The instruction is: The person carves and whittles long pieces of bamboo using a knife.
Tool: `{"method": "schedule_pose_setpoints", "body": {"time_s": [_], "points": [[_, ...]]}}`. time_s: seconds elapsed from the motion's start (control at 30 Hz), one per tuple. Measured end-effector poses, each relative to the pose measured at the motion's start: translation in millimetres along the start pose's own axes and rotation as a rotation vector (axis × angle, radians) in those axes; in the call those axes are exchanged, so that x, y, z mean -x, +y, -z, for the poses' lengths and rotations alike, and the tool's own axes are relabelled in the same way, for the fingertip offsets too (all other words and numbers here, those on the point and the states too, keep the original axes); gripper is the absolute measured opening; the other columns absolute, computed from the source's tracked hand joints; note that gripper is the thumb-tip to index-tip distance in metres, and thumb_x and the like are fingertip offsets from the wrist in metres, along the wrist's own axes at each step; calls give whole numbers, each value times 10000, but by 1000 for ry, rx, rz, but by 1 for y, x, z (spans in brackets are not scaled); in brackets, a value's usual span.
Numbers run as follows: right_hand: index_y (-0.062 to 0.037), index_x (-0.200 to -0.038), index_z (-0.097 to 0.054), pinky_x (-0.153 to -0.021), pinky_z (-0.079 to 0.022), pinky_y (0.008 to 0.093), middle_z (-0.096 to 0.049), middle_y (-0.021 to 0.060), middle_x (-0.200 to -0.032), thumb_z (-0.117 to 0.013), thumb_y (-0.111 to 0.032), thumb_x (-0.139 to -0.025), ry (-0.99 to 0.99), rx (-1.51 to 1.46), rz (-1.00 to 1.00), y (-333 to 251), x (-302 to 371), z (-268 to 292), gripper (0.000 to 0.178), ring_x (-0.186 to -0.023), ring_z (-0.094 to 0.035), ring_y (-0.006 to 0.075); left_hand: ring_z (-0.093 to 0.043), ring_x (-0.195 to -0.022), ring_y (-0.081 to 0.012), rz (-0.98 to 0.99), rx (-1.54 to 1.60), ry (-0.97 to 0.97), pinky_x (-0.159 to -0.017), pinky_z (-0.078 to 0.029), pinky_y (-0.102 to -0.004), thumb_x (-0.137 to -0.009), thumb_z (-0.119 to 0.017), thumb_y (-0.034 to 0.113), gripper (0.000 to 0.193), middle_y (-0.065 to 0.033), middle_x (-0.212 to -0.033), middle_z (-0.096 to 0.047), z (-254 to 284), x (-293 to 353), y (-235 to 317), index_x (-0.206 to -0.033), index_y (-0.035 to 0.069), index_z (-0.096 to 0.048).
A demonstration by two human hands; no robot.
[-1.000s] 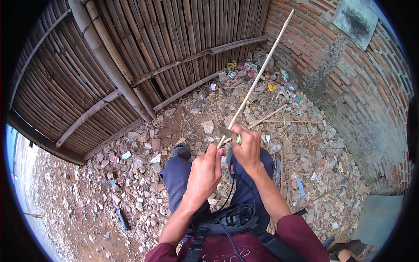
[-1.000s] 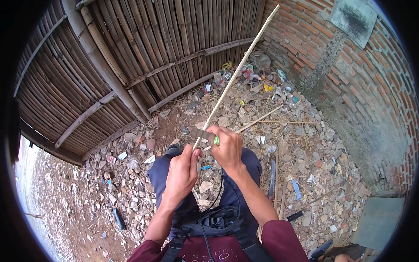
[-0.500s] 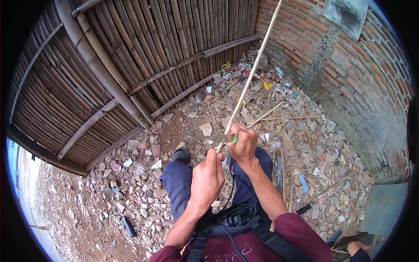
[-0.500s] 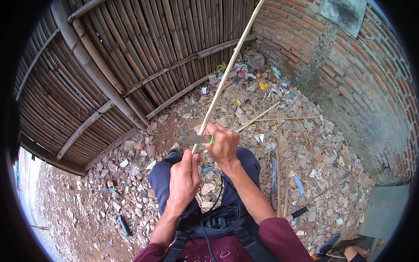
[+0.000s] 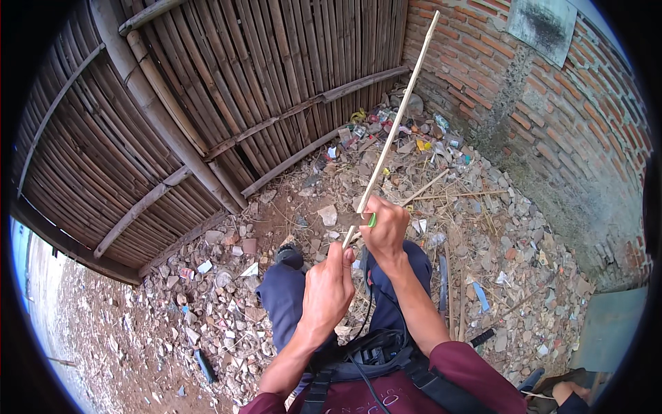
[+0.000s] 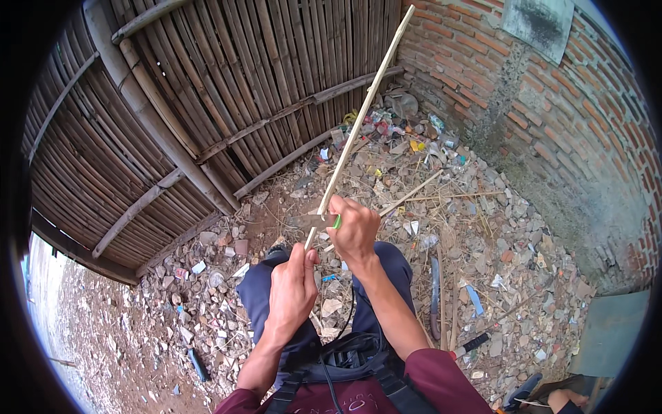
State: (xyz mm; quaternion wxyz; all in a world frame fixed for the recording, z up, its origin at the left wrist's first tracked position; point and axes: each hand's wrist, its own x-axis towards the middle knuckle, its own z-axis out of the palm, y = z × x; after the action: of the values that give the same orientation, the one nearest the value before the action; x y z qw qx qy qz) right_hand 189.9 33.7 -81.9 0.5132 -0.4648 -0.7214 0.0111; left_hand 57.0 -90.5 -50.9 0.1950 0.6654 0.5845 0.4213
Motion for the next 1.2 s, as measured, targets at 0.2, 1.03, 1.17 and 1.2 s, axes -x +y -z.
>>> {"method": "schedule_pose_setpoints", "body": {"time_s": [0.2, 1.03, 1.17, 1.2], "points": [[-79, -747, -551, -480, -404, 477, -585, 121, -626, -640, -58, -803, 58, 47, 49, -1, -11, 1, 107, -522, -604, 377, -653, -666, -518, 36, 22, -20, -559, -453, -596, -1135, -533, 146, 164, -279, -693, -632, 6, -1, 6, -1044, 15, -495], [-54, -757, -603, -542, -441, 489, -622, 165, -651, -624, -106, -877, -58, 22, 36, -5, -15, -10, 133, -585, -636, 401, -671, -678, -501, 56, 45, 56, -563, -474, -567, -1116, -549, 99, 130, -267, -708, -643, 11, -5, -2, -1038, 5, -505], [-48, -760, -608, -541, -444, 489, -622, 163, -649, -644, -91, -870, -74, 10, 46, -2, -22, -11, 123, -621, -659, 413, -672, -677, -504, 50, 46, 54, -561, -475, -571, -1109, -559, 93, 126, -270, -713, -649, 11, -7, 0, -1039, 3, -505], [-66, -746, -615, -490, -437, 460, -623, 132, -616, -646, -90, -883, -15, 50, 88, 2, -23, -14, 143, -546, -638, 352, -669, -676, -506, 51, 27, 60, -560, -472, -574, -1108, -563, 95, 127, -273, -708, -643, 8, -7, 2, -1041, 3, -506]]}}
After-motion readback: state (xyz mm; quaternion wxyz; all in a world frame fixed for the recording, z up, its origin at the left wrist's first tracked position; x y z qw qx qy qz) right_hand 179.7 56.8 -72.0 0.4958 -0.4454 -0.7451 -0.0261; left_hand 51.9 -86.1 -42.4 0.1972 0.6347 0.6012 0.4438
